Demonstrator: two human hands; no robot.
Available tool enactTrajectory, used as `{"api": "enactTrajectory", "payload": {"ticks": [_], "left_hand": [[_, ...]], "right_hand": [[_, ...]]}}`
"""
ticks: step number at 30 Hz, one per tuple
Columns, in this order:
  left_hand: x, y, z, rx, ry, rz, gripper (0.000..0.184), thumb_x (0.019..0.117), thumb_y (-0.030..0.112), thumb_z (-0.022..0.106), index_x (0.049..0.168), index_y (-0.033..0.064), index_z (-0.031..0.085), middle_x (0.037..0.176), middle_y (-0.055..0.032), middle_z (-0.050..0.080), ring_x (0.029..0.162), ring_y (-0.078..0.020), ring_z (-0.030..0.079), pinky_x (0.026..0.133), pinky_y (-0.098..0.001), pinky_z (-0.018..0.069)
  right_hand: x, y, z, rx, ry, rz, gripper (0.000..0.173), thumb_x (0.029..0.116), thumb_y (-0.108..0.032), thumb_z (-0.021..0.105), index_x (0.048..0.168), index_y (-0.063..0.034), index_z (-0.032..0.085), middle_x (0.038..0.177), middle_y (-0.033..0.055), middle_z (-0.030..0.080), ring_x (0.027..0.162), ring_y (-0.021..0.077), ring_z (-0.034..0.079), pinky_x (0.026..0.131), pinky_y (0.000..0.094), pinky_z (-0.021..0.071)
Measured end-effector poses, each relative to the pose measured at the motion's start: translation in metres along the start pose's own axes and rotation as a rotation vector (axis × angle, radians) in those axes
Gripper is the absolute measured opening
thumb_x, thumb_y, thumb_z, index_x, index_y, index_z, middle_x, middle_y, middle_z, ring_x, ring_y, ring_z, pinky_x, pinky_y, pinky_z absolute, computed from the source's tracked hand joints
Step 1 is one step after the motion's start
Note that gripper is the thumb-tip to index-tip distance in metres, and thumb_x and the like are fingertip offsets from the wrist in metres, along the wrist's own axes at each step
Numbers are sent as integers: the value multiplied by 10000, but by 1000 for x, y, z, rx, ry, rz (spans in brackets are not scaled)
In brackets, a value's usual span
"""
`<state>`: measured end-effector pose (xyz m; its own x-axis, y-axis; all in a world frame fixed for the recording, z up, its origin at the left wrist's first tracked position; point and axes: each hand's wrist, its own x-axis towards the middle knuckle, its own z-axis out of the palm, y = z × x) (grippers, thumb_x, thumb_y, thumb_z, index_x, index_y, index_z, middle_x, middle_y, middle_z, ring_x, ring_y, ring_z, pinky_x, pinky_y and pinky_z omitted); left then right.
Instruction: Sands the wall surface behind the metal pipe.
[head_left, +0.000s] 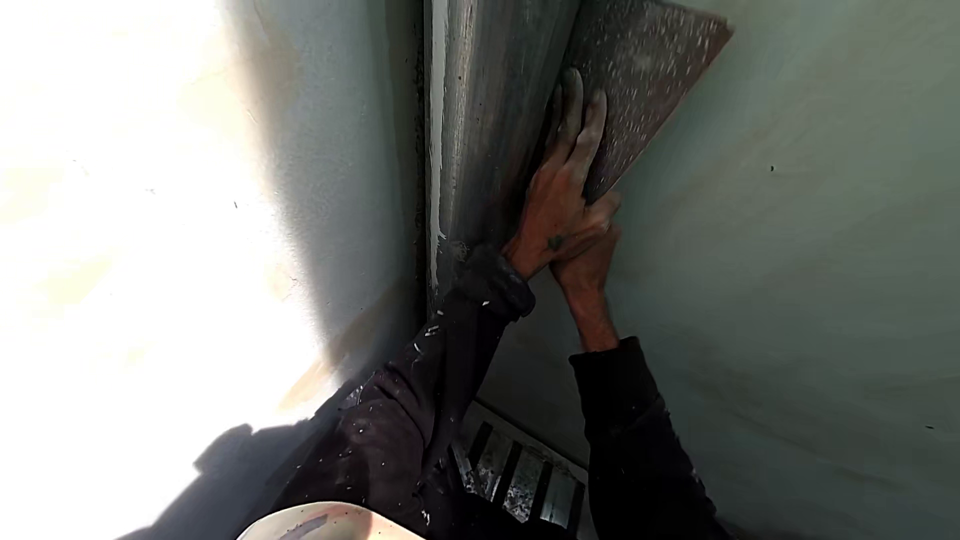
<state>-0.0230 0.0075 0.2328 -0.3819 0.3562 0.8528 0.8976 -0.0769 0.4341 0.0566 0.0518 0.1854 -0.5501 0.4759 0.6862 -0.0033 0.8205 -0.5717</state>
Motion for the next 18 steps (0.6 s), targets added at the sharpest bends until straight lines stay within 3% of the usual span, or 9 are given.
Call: {"api": "enactTrajectory", "payload": {"ticks": [2, 4, 7, 9, 12, 14, 18], "left_hand": [[-60, -19, 11, -28, -39, -45, 897, 788, 175, 668, 1578, -36, 299, 1689, -217, 152, 1549, -303, 240, 1222, -380, 328], [-80, -32, 24, -56, -40, -138, 885, 812, 198, 693, 1582, -12, 310, 1693, -203, 157, 1556, -292, 231, 1226, -381, 320], [-14, -6, 16, -10, 33, -141, 866, 814, 237, 688, 1543, -77, 342, 1655, -290, 195, 1556, -344, 216, 1234, -383, 286], [11, 5, 2, 11, 13, -70, 872, 808, 216, 677, 1550, -77, 324, 1662, -281, 180, 1558, -347, 203, 1242, -377, 268], [-62, -19, 6, 4, -76, -85, 939, 771, 187, 690, 1592, -12, 281, 1696, -194, 144, 1542, -315, 247, 1205, -401, 343], [-93, -42, 22, -45, -74, -137, 914, 785, 216, 704, 1582, -6, 315, 1699, -188, 141, 1565, -285, 199, 1233, -395, 313], [-1, -11, 2, -17, 53, -51, 854, 783, 203, 717, 1506, -109, 388, 1622, -315, 261, 1520, -339, 316, 1197, -352, 344]], "right_hand": [[-39, 32, 27, 30, -13, 109, 405, 857, -159, 753, 1139, 109, 641, 923, 249, 702, 873, 370, 706, 796, 539, 569], [-46, 42, 31, 22, 6, 99, 365, 808, -144, 763, 1038, 128, 681, 828, 239, 712, 792, 363, 717, 754, 523, 572], [2, 10, -3, -9, 20, -28, 309, 869, -167, 721, 1023, 91, 646, 795, 221, 668, 732, 350, 687, 659, 512, 546], [12, 0, -7, -1, 23, -48, 324, 899, -165, 716, 1088, 78, 613, 873, 241, 655, 804, 369, 681, 693, 521, 548], [-41, 35, 34, 53, 4, 98, 411, 826, -156, 779, 1120, 100, 649, 901, 234, 701, 850, 350, 705, 773, 524, 569], [-58, 47, 45, 43, 9, 125, 401, 766, -140, 788, 1037, 134, 678, 846, 245, 712, 812, 355, 717, 776, 514, 572], [11, 1, 5, -24, 21, -50, 354, 862, -172, 736, 1060, 105, 635, 858, 250, 672, 804, 380, 693, 702, 531, 546]]}}
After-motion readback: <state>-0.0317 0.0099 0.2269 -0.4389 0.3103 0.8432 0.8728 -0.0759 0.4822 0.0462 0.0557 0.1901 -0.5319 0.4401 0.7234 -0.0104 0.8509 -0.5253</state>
